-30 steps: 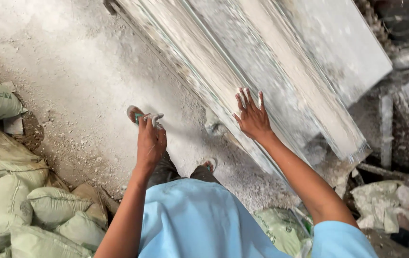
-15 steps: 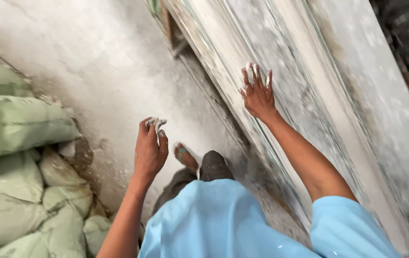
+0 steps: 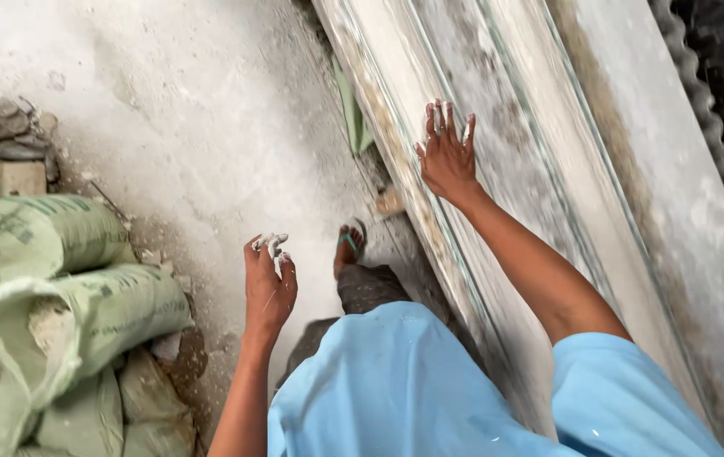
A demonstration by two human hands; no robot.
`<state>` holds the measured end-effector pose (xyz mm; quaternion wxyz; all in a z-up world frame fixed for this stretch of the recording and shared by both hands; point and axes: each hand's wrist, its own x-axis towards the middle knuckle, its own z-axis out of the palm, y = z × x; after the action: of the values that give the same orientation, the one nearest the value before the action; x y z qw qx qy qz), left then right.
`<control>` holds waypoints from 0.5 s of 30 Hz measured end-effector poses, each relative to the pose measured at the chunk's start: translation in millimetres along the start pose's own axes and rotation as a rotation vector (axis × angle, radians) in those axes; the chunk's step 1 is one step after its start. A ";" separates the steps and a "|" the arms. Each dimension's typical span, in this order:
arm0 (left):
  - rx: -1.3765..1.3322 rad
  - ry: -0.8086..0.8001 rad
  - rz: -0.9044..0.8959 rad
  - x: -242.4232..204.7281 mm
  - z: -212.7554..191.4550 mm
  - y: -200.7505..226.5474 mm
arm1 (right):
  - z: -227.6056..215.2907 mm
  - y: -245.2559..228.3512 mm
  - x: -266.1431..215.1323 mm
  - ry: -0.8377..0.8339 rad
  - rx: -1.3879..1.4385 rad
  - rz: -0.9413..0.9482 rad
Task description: The person scoops white powder from a bowl using a small scoop and sprinkles it onto a long, ribbed surface covered with fibers. They then use their hands to spread and rub the powder into the surface, repeating the process along the length of the object.
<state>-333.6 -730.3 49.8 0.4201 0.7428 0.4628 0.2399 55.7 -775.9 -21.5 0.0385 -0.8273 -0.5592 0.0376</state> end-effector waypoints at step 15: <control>-0.072 -0.115 0.001 406.4 -40.0 -59.9 | -4.4 -56.5 489.8 -0.022 -0.083 0.013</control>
<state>-207.0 -339.8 7.2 0.4722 0.7402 0.4285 0.2135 186.1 -300.4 -20.5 -0.0023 -0.8312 -0.5554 0.0235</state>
